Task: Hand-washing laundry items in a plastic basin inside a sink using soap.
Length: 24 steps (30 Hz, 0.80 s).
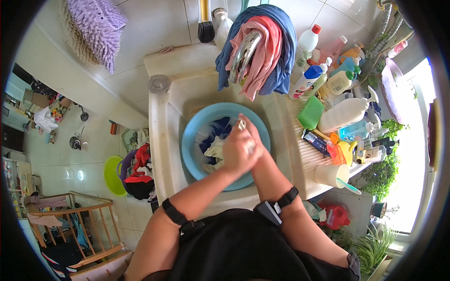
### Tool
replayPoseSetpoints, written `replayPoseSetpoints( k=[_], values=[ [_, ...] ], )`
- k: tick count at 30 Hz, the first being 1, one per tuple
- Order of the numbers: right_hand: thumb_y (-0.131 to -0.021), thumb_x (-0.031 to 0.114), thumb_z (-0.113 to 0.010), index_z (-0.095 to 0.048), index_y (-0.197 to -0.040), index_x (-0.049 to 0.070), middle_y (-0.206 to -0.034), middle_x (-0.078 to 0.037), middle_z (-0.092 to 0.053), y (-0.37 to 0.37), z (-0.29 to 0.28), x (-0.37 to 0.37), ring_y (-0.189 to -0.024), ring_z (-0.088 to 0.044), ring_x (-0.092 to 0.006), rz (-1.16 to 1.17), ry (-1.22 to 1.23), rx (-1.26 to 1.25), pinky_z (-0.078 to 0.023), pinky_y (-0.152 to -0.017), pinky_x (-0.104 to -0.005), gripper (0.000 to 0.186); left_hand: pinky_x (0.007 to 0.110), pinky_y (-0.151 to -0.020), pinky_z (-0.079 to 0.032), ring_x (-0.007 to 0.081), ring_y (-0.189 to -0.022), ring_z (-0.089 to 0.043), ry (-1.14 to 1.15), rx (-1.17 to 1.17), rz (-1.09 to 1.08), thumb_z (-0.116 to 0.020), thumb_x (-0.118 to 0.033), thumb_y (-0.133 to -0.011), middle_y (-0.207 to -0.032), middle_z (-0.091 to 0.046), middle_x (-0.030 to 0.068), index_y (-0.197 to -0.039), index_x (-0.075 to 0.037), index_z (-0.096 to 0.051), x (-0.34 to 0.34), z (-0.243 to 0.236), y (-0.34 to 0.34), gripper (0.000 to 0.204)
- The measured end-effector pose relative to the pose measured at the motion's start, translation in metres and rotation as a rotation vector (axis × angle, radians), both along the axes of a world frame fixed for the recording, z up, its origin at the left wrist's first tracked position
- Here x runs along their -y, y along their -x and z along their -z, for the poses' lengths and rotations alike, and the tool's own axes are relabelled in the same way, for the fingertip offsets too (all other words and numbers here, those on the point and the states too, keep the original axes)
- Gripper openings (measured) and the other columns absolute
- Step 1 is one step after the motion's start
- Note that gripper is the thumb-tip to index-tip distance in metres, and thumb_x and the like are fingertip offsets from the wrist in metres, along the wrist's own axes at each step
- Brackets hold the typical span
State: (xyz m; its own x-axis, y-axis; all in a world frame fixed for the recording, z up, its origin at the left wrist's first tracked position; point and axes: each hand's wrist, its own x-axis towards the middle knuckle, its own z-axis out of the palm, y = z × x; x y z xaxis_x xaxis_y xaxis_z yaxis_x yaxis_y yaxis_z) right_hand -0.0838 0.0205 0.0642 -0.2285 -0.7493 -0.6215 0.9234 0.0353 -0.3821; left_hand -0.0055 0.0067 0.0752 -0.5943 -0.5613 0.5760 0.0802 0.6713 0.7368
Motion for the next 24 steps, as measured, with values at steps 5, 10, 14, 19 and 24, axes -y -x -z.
replayPoseSetpoints(
  k=[5,10,14,19,24],
  values=[
    [-0.090,0.028,-0.035,-0.051,-0.092,0.009,-0.070,-0.004,-0.053,-0.027,-0.001,0.013,-0.058,-0.050,-0.0152,0.108,-0.089,-0.068,-0.041,-0.050,-0.0281,0.025,0.043,-0.063,-0.044,0.0378,-0.068,-0.055,-0.486,0.275,-0.270,-0.057,-0.020,-0.066,-0.067,-0.055,0.0192,-0.061,-0.002,-0.051,0.045,0.002,0.014,0.020],
    [-0.087,0.027,-0.038,-0.050,-0.100,0.007,-0.082,-0.006,-0.055,-0.016,0.029,0.001,-0.072,-0.054,-0.0162,0.047,0.231,-0.228,-0.045,-0.061,-0.0277,0.027,0.043,-0.065,-0.045,0.0378,-0.068,-0.056,-0.214,0.252,-0.245,-0.054,-0.020,-0.068,-0.069,-0.057,0.0213,-0.066,0.000,-0.055,0.032,0.005,0.011,0.020],
    [-0.086,0.030,-0.040,-0.053,-0.091,0.011,-0.082,-0.005,-0.055,-0.040,-0.004,0.011,-0.074,-0.054,-0.0190,0.000,-0.075,-0.050,-0.044,-0.062,-0.0334,0.024,0.042,-0.062,-0.044,0.0358,-0.066,-0.057,-0.415,0.304,-0.293,-0.053,-0.018,-0.069,-0.067,-0.057,0.0207,-0.066,0.001,-0.057,0.066,0.019,0.010,0.019],
    [-0.087,0.029,-0.037,-0.054,-0.089,0.010,-0.077,-0.005,-0.053,-0.016,0.051,-0.006,-0.073,-0.053,-0.0190,0.317,0.319,-0.352,-0.044,-0.063,-0.0341,0.026,0.042,-0.058,-0.042,0.0337,-0.064,-0.057,-0.328,0.230,-0.242,-0.052,-0.015,-0.068,-0.065,-0.055,0.0202,-0.059,0.001,-0.053,0.035,0.007,0.020,0.018],
    [-0.088,0.031,-0.037,-0.052,-0.086,0.012,-0.075,-0.004,-0.051,-0.014,0.037,0.005,-0.068,-0.051,-0.0189,0.032,0.273,0.022,-0.042,-0.059,-0.0337,0.024,0.041,-0.056,-0.041,0.0320,-0.061,-0.056,-0.348,0.196,-0.230,-0.053,-0.015,-0.069,-0.062,-0.055,0.0200,-0.058,0.001,-0.053,0.041,-0.003,0.022,0.020]
  ],
)
